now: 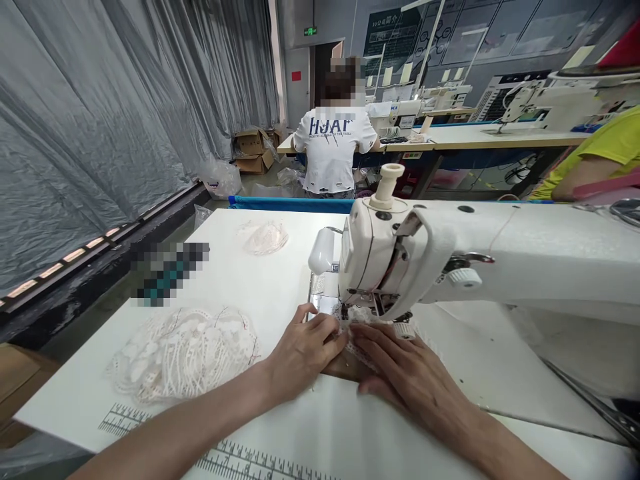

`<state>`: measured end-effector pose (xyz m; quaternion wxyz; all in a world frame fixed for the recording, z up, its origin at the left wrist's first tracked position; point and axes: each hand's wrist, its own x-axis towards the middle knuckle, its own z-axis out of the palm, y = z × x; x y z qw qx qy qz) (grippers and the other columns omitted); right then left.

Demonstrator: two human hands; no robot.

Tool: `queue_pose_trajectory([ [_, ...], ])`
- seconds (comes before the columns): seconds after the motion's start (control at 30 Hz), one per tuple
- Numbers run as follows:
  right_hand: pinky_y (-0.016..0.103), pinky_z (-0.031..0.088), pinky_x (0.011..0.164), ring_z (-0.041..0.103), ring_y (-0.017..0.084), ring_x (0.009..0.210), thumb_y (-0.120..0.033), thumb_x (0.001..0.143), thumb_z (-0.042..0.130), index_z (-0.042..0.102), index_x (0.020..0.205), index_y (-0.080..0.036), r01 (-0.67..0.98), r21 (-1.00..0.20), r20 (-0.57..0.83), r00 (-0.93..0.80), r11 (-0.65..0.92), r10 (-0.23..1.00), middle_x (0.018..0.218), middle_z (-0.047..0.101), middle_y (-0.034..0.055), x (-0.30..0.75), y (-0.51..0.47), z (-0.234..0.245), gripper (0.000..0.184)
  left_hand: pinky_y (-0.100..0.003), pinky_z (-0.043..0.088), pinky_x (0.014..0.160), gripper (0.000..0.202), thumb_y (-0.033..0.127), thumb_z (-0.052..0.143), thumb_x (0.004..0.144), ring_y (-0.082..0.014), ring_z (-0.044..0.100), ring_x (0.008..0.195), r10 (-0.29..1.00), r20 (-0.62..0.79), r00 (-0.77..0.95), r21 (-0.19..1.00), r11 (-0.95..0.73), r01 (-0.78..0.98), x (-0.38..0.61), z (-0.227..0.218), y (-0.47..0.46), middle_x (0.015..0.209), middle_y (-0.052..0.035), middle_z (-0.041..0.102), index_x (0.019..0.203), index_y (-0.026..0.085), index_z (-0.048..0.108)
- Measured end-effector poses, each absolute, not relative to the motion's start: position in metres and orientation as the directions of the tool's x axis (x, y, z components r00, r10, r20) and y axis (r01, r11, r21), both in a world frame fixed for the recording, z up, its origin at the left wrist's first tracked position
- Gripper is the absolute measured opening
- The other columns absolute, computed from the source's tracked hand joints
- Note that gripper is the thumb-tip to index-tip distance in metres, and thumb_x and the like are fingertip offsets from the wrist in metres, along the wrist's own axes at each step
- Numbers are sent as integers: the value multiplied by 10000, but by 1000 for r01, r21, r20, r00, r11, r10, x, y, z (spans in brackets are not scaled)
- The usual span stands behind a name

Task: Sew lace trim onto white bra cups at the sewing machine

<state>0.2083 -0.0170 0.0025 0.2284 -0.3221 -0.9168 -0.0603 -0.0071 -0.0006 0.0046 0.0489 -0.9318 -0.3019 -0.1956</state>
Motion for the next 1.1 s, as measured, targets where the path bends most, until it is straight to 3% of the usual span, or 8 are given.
queue_pose_trajectory([
  [0.33, 368, 418, 696, 606, 243, 854, -501, 940, 282, 585, 1084, -122, 652, 13, 461, -677, 758, 574, 1084, 654, 152, 208, -11, 4, 507, -399, 309, 924, 340, 49, 322, 887, -136, 571, 826, 555, 427, 714, 12, -793, 609, -6, 7, 9, 981, -75, 593, 1141, 160, 519],
  [0.43, 359, 398, 728, 602, 208, 799, -490, 940, 303, 599, 1044, -152, 612, -37, 453, -694, 790, 559, 1064, 655, 113, 208, -17, 11, 462, -408, 297, 946, 318, 59, 338, 893, -144, 579, 858, 546, 421, 725, -15, -795, 607, -7, 6, 6, 997, -86, 593, 1145, 142, 515],
  [0.63, 323, 380, 667, 567, 177, 704, -472, 938, 328, 625, 835, -160, 528, -136, 440, -726, 838, 529, 765, 638, 53, 208, -25, 22, 444, -417, 269, 983, 293, 52, 375, 885, -146, 586, 919, 517, 420, 746, -13, -819, 574, -12, 6, 4, 1062, -101, 592, 1126, 134, 519],
  [0.9, 316, 358, 646, 545, 172, 679, -439, 940, 368, 616, 795, -164, 524, -176, 430, -720, 833, 544, 738, 622, 40, 208, -26, 20, 398, -415, 268, 991, 266, 54, 383, 892, -136, 586, 946, 505, 442, 741, -1, -826, 564, -12, 3, 5, 1032, -88, 613, 1098, 130, 533],
  [1.1, 314, 345, 662, 553, 172, 703, -317, 969, 365, 608, 814, -159, 526, -178, 449, -709, 832, 544, 776, 637, 41, 207, -24, 16, 329, -419, 277, 986, 254, 65, 380, 896, -142, 580, 961, 485, 453, 749, -52, -824, 565, -13, 2, 7, 1019, -86, 622, 1096, 129, 523],
])
